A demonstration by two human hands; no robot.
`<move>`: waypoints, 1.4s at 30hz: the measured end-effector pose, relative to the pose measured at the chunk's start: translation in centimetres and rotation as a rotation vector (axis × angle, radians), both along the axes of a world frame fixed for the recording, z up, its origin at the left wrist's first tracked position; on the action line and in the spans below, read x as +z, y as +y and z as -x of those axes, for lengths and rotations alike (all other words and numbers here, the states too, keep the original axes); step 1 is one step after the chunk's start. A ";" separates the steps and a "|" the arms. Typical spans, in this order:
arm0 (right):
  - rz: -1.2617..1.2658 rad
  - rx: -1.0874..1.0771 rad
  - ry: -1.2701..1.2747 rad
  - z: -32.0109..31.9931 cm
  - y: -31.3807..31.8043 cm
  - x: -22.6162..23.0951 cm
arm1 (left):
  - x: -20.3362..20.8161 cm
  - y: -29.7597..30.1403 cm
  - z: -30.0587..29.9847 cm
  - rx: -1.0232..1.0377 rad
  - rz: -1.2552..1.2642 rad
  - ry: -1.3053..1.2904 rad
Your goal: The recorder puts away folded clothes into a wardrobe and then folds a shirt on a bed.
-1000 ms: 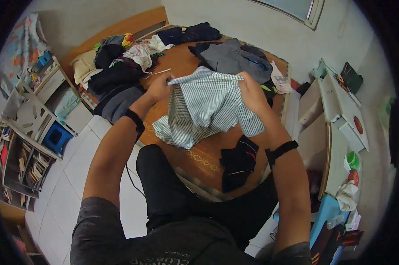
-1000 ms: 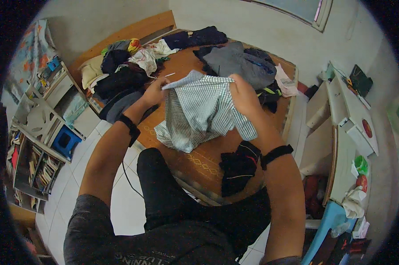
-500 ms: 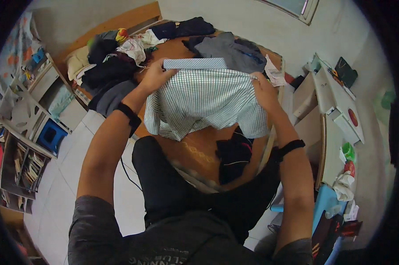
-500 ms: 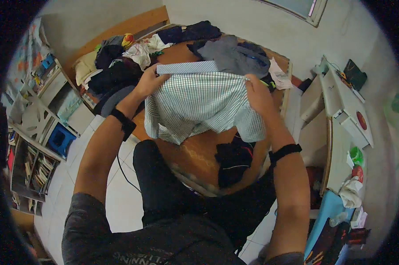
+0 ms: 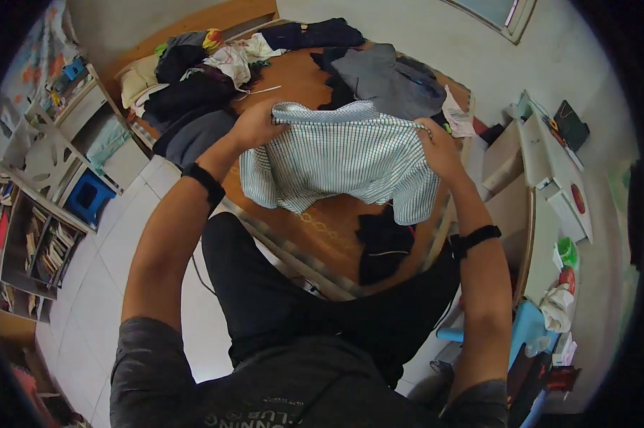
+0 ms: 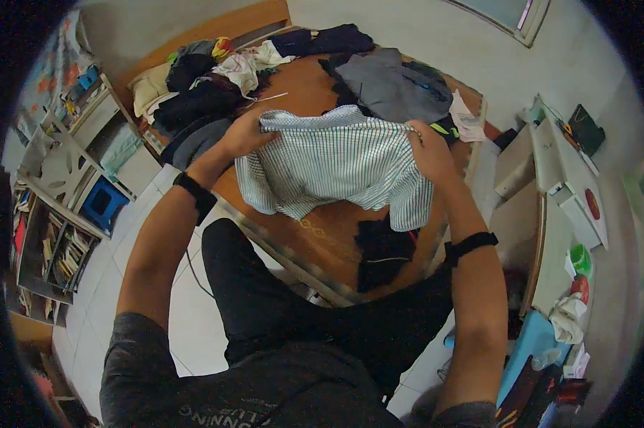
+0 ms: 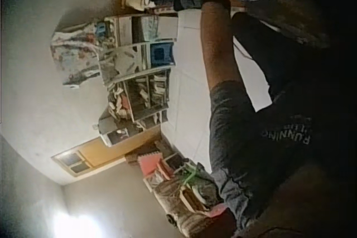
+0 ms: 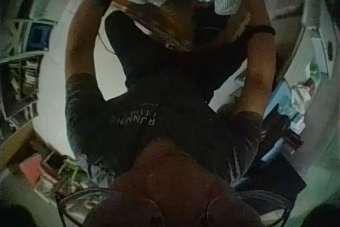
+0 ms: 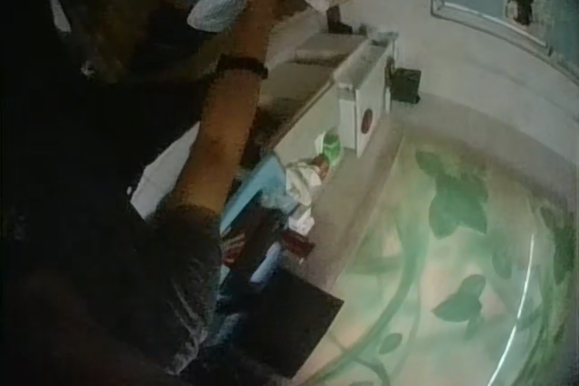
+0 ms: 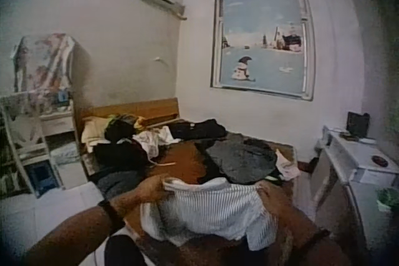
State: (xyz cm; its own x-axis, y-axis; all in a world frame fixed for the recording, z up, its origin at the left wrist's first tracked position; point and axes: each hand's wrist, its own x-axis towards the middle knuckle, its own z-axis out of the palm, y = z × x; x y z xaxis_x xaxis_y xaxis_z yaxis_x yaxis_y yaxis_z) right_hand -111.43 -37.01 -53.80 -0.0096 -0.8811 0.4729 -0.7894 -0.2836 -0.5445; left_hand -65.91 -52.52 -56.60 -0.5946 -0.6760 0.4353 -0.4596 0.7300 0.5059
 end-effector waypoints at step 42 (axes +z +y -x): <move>0.014 0.143 -0.416 -6.1 -12.7 12.6 | 3.8 -6.9 -16.6 0.298 0.296 0.033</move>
